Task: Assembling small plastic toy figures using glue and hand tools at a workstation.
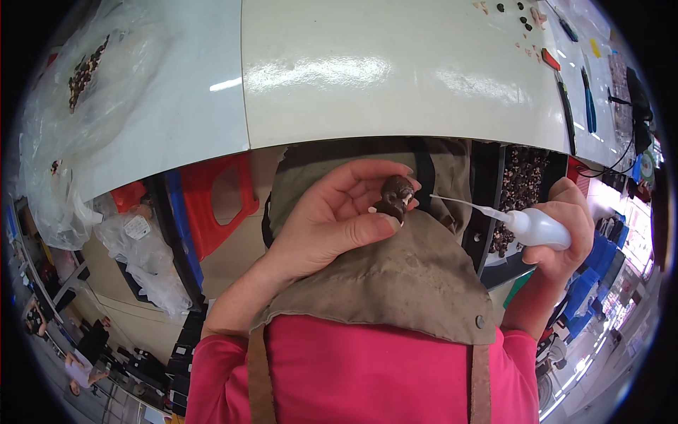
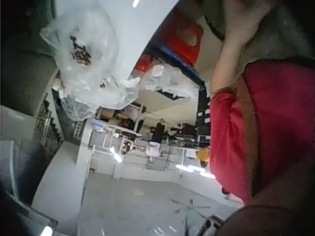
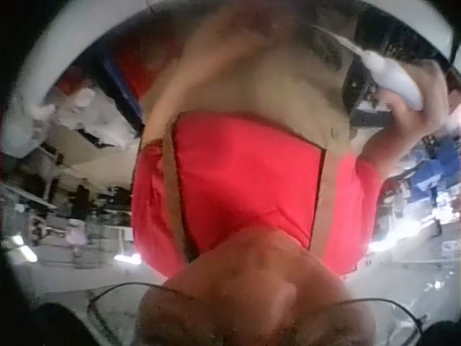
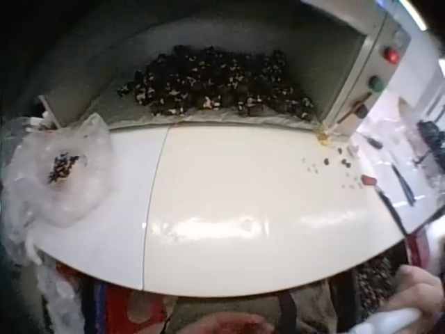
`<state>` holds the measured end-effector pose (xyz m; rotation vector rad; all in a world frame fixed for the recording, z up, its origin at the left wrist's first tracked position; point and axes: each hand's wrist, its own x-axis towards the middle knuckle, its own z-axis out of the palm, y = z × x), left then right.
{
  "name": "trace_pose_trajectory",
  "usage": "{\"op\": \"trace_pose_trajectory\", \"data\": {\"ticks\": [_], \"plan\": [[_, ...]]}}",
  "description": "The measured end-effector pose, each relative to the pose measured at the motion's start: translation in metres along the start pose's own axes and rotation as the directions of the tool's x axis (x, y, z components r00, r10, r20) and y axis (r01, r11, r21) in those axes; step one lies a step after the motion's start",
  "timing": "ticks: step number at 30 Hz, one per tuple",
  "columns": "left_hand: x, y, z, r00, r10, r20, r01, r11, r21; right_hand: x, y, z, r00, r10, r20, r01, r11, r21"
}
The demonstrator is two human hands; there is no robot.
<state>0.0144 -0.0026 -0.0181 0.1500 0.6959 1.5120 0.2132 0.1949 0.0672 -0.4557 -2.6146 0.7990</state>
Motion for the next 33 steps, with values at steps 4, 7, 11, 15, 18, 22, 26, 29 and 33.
{"op": "trace_pose_trajectory", "data": {"ticks": [4, 7, 11, 15, 18, 22, 26, 29, 33], "plan": [[0.003, -0.003, -0.004, 0.998, 0.049, -0.029, -0.049, 0.999, -0.001, -0.004, 0.003, 0.011, 0.995, 0.076, 0.062, -0.073, 0.997, -0.035], [0.005, -0.001, -0.004, 0.998, 0.038, -0.041, -0.038, 0.999, 0.002, -0.002, 0.001, 0.013, 0.993, 0.086, 0.081, -0.083, 0.996, -0.046], [0.004, -0.001, -0.005, 0.998, 0.039, -0.05, -0.038, 0.999, 0.011, 0.004, 0.002, 0.018, 0.999, -0.004, 0.037, 0.005, 1.0, -0.025], [0.003, -0.001, -0.008, 0.997, 0.081, 0.002, -0.081, 0.996, 0.035, 0.006, 0.0, 0.019, 0.998, -0.01, 0.064, 0.013, 0.999, -0.042], [0.003, -0.001, -0.008, 0.997, 0.082, -0.01, -0.082, 0.995, 0.05, 0.007, -0.001, 0.02, 0.997, -0.013, 0.07, 0.016, 0.999, -0.045], [0.002, -0.001, -0.009, 0.994, 0.105, -0.011, -0.103, 0.991, 0.082, 0.007, -0.003, 0.021, 0.997, -0.008, 0.071, 0.012, 0.998, -0.059], [0.001, 0.0, -0.008, 0.994, 0.105, -0.026, -0.102, 0.989, 0.106, 0.009, -0.006, 0.021, 0.997, -0.006, 0.078, 0.012, 0.997, -0.074], [0.001, 0.001, -0.006, 0.994, 0.105, -0.035, -0.1, 0.988, 0.119, 0.01, -0.007, 0.021, 0.996, 0.001, 0.088, 0.006, 0.997, -0.081], [0.001, 0.001, -0.005, 0.994, 0.103, -0.044, -0.097, 0.989, 0.114, 0.01, -0.007, 0.021, 0.995, -0.005, 0.098, 0.014, 0.996, -0.091]]}}
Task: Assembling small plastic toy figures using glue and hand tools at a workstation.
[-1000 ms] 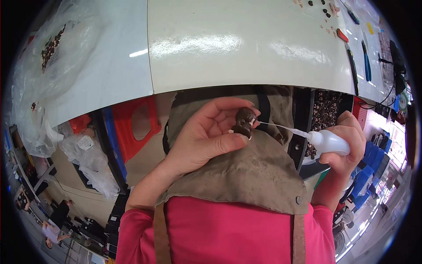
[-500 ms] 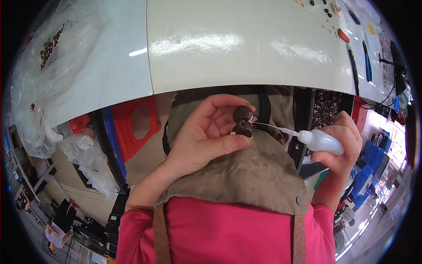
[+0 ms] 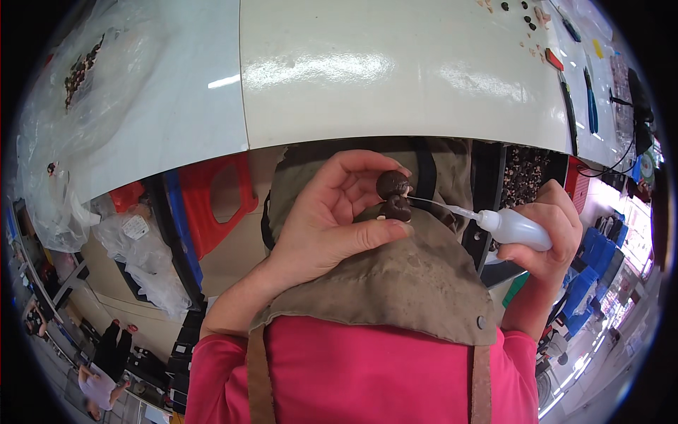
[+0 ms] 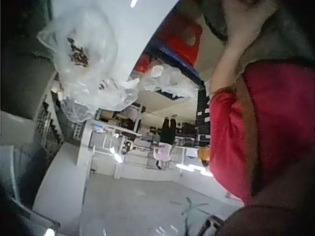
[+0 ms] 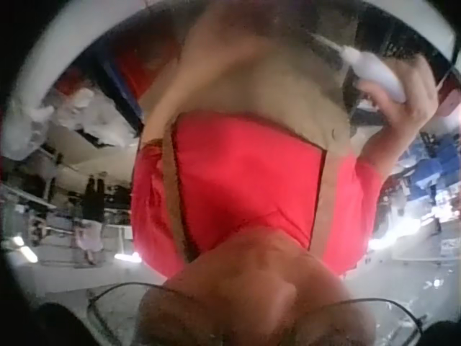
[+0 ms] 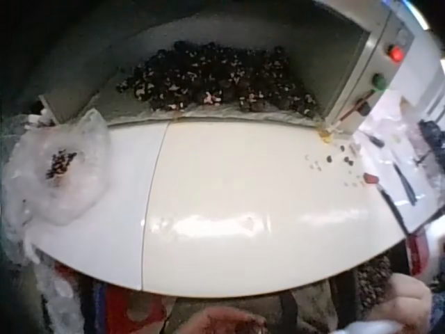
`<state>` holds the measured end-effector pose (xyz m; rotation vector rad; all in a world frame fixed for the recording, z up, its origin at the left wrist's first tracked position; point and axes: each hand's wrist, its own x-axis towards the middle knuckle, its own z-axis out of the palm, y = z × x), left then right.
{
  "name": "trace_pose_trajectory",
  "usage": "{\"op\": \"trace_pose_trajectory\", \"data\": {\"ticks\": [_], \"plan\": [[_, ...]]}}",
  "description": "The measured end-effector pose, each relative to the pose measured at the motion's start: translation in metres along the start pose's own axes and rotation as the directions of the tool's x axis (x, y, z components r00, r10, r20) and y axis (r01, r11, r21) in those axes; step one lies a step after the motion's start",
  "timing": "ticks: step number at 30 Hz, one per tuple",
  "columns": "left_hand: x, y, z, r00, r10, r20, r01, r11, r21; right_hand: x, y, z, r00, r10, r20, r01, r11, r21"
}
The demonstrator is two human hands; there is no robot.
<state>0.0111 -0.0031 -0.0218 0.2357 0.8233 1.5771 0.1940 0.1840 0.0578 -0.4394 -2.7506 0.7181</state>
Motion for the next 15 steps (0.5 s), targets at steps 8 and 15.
{"op": "trace_pose_trajectory", "data": {"ticks": [8, 15], "plan": [[-0.0001, -0.0035, 0.0035, 0.998, 0.066, 0.018, -0.067, 0.995, 0.075, -0.0006, -0.0012, -0.0039, 1.0, -0.001, -0.003, 0.001, 1.0, -0.026], [0.0008, -0.0034, 0.008, 0.992, 0.123, 0.013, -0.123, 0.98, 0.159, -0.002, -0.0007, -0.0066, 1.0, -0.009, -0.012, 0.008, 0.999, -0.048]]}}
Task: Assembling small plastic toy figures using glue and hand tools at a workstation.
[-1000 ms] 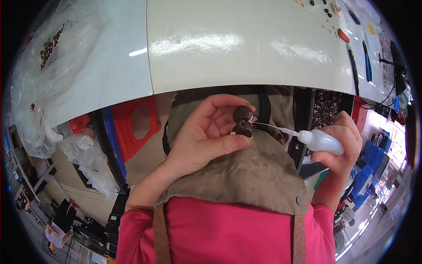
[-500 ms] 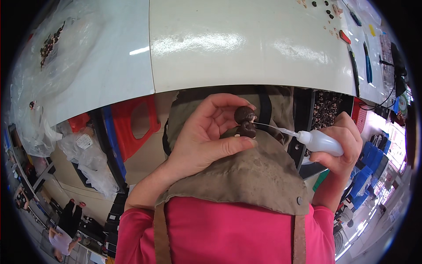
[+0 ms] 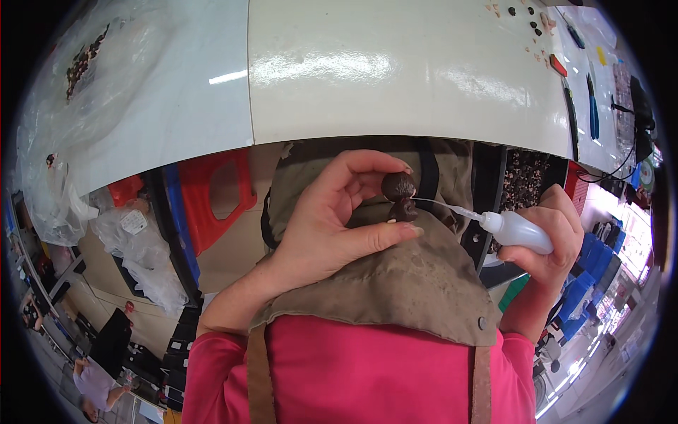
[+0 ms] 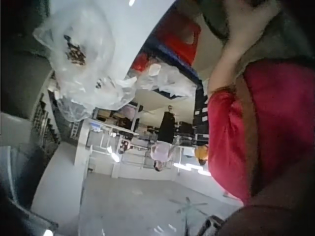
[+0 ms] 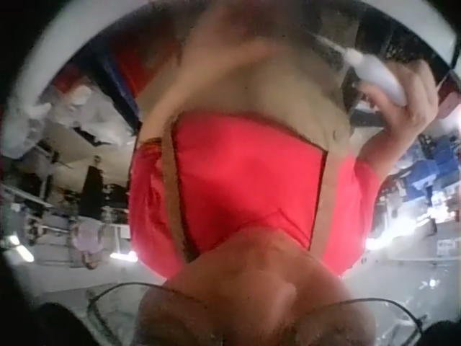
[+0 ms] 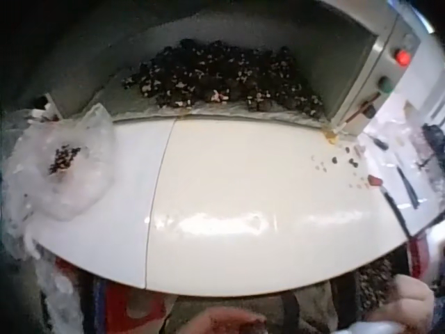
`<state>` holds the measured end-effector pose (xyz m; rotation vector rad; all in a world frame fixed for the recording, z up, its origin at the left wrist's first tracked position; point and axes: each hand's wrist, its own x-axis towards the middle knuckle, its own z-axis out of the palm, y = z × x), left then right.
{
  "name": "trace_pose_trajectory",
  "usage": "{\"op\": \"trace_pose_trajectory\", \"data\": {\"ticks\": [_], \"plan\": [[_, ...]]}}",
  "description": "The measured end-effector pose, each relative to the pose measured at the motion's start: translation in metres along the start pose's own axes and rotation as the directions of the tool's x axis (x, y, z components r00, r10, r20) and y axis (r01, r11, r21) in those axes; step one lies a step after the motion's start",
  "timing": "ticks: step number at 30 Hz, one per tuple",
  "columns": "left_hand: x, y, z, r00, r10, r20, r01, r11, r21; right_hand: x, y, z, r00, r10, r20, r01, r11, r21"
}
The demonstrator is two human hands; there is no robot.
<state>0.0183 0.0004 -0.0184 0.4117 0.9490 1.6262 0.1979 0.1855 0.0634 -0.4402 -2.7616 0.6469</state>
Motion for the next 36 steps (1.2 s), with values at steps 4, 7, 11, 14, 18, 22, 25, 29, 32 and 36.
{"op": "trace_pose_trajectory", "data": {"ticks": [4, 7, 11, 14, 18, 22, 25, 29, 32, 36], "plan": [[-0.001, 0.0, -0.002, 1.0, 0.004, -0.013, -0.004, 1.0, 0.012, 0.0, 0.0, 0.001, 1.0, 0.011, 0.007, -0.011, 1.0, -0.008], [-0.002, -0.001, -0.005, 1.0, 0.008, -0.013, -0.007, 0.998, 0.059, 0.001, -0.002, 0.004, 1.0, 0.021, 0.009, -0.021, 1.0, 0.001], [-0.002, -0.002, -0.009, 1.0, 0.013, 0.003, -0.013, 0.997, 0.082, 0.001, -0.002, 0.008, 1.0, 0.006, 0.007, -0.006, 1.0, -0.001], [-0.003, -0.001, -0.012, 1.0, 0.013, 0.005, -0.013, 0.997, 0.081, 0.002, -0.004, 0.011, 1.0, 0.017, 0.012, -0.017, 1.0, -0.002], [-0.004, -0.002, -0.014, 1.0, 0.015, 0.003, -0.015, 0.998, 0.063, 0.003, -0.005, 0.015, 1.0, 0.005, 0.002, -0.005, 1.0, 0.003], [-0.005, 0.0, -0.016, 1.0, 0.023, -0.004, -0.023, 0.995, 0.092, 0.004, -0.006, 0.014, 1.0, 0.005, 0.013, -0.005, 1.0, 0.0], [-0.005, 0.0, -0.016, 1.0, 0.002, -0.017, -0.001, 0.995, 0.103, 0.005, -0.006, 0.014, 1.0, 0.005, 0.025, -0.005, 1.0, 0.002], [-0.005, 0.0, -0.017, 1.0, 0.015, -0.007, -0.014, 0.99, 0.139, 0.005, -0.006, 0.014, 1.0, 0.004, 0.028, -0.004, 1.0, 0.003], [-0.005, 0.0, -0.018, 1.0, 0.014, -0.007, -0.012, 0.989, 0.15, 0.004, -0.007, 0.014, 1.0, 0.006, 0.029, -0.006, 1.0, 0.005], [-0.005, 0.0, -0.018, 1.0, 0.029, -0.004, -0.028, 0.987, 0.158, 0.006, -0.008, 0.014, 0.999, 0.011, 0.039, -0.011, 1.0, -0.004]]}}
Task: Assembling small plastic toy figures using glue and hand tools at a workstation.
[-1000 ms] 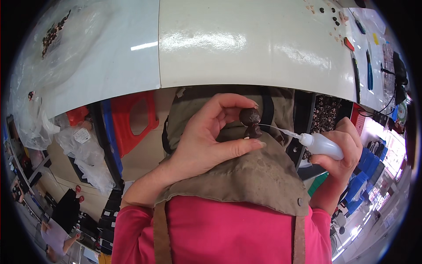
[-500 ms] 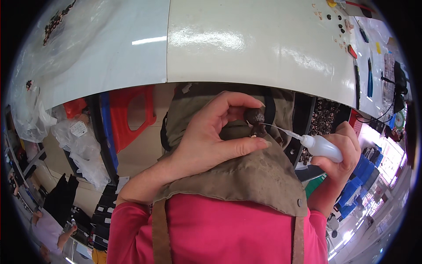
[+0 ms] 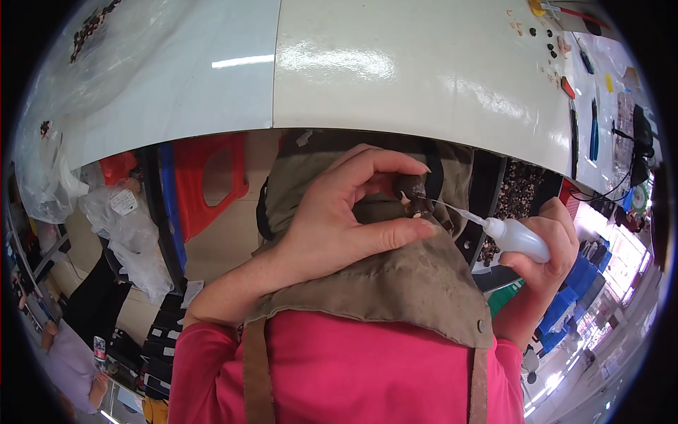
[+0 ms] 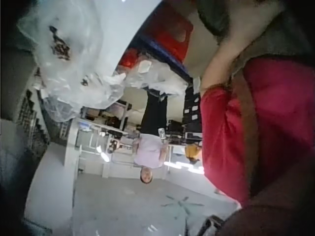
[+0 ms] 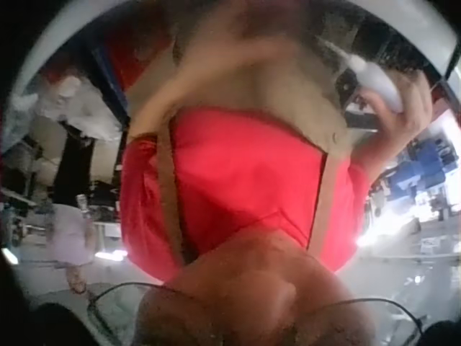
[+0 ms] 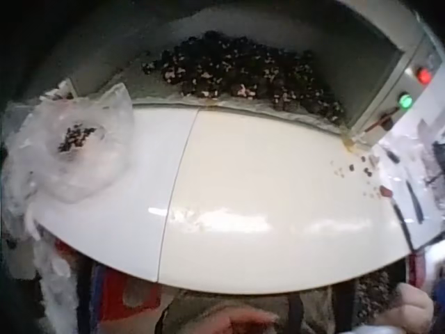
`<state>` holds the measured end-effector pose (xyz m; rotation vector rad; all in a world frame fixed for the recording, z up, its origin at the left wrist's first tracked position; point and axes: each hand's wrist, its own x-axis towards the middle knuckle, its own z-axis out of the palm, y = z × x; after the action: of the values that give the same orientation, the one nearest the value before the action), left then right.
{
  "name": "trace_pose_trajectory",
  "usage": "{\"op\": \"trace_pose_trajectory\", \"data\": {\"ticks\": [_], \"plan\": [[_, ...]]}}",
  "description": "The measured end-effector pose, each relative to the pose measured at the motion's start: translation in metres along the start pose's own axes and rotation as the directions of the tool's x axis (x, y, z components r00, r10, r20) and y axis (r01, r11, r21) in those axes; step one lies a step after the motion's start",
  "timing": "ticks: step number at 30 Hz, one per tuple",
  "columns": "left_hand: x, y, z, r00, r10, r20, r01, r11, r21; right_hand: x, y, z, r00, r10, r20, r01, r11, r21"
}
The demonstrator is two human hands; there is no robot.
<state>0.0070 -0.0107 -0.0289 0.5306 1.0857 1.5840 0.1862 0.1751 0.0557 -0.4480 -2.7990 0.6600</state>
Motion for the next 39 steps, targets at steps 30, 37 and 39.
{"op": "trace_pose_trajectory", "data": {"ticks": [30, 37, 39], "plan": [[0.008, 0.032, 0.014, 0.997, -0.042, 0.06, 0.03, 0.982, 0.187, -0.008, 0.039, -0.008, 0.994, 0.022, -0.111, 0.018, 0.938, 0.345], [-0.019, 0.065, 0.025, 0.998, -0.069, -0.008, 0.069, 0.997, 0.029, 0.001, 0.091, -0.012, 0.729, 0.595, -0.34, -0.175, 0.642, 0.747], [0.0, 0.074, 0.029, 0.998, 0.009, -0.061, -0.006, 0.999, 0.049, 0.036, 0.105, -0.044, 0.744, 0.559, -0.366, -0.25, 0.741, 0.624]]}}
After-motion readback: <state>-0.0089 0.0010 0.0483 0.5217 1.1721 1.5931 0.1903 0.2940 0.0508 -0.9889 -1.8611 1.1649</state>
